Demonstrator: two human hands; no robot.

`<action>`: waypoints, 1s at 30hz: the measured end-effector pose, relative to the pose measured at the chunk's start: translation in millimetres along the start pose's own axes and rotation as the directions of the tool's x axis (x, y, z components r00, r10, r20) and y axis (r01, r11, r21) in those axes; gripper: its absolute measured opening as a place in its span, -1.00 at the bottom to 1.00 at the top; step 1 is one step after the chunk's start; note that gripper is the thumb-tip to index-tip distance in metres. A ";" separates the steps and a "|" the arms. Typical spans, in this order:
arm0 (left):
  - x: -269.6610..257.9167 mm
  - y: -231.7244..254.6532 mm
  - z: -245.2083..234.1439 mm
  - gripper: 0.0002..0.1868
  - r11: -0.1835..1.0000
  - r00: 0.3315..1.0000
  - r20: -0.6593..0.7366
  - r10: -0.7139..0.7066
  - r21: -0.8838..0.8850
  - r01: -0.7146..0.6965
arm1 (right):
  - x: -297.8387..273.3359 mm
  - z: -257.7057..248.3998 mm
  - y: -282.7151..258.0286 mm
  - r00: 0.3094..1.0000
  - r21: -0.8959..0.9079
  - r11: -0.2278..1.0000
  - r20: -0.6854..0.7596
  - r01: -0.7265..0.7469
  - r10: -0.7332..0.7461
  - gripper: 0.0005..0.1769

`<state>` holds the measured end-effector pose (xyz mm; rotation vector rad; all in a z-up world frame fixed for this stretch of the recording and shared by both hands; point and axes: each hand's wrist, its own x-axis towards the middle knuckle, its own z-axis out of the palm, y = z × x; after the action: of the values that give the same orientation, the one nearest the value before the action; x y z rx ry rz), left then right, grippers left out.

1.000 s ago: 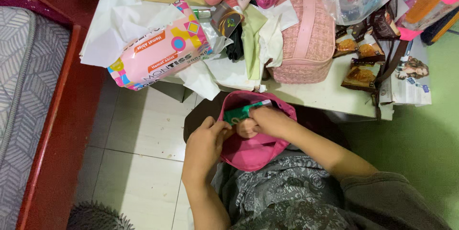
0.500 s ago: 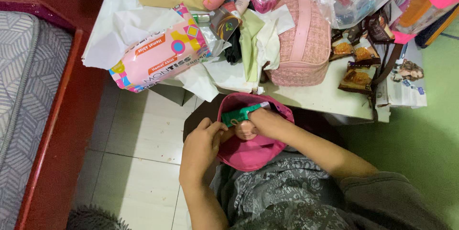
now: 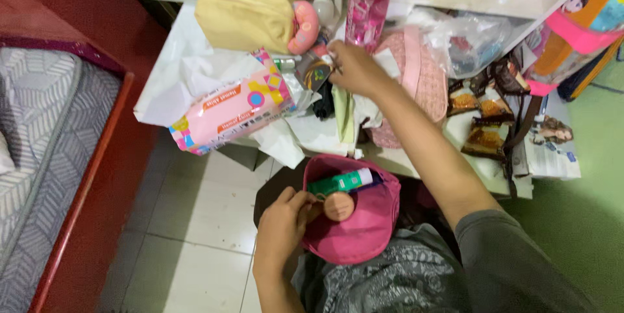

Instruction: The person places several skincare and cosmetic items into a large pink pouch, zips it closed, and then opens a smaller pink bag to handle a blue manicure kit and other beauty products.

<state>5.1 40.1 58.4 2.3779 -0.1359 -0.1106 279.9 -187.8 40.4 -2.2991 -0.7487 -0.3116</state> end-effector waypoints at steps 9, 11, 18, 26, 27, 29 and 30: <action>8.8 -10.7 6.3 -0.88 1.000 1.000 0.031 0.001 -0.030 0.000 | -15.7 -0.1 -7.3 0.967 0.151 0.971 -0.145 -0.186 0.208 -0.69; 9.8 -10.4 5.7 -0.89 0.999 1.000 0.028 -0.008 -0.032 0.009 | -23.7 -6.2 -8.3 0.952 0.216 0.961 -0.213 -0.173 0.219 -0.70; 7.5 -1.5 -2.3 -0.80 0.999 0.996 -0.080 -0.042 0.015 0.044 | -83.2 -35.0 -22.2 0.919 0.676 0.645 0.130 -0.356 0.371 -0.68; -0.8 3.0 -0.2 -0.76 0.999 0.991 -0.135 0.015 0.035 -0.011 | -138.0 -38.5 -93.0 0.660 0.372 0.928 0.699 -0.008 -0.274 -0.47; 0.2 3.6 -0.7 -0.75 0.999 0.990 -0.139 0.037 0.041 -0.031 | -136.4 -40.7 -90.3 0.660 0.370 0.929 0.699 -0.006 -0.275 -0.47; -0.5 5.2 -1.5 -0.75 0.999 0.990 -0.137 0.031 0.036 -0.026 | -124.5 -48.0 -77.5 0.656 0.371 0.910 0.737 -0.187 -0.165 -0.53; -0.4 5.8 -1.3 -0.75 0.999 0.991 -0.133 0.024 0.031 -0.020 | -112.3 -52.9 -66.6 0.726 0.280 0.950 0.681 -0.139 -0.094 -0.59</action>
<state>4.4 36.9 63.3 2.4039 -0.1010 0.0609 149.3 -232.0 69.1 -2.0821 -1.0348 0.6932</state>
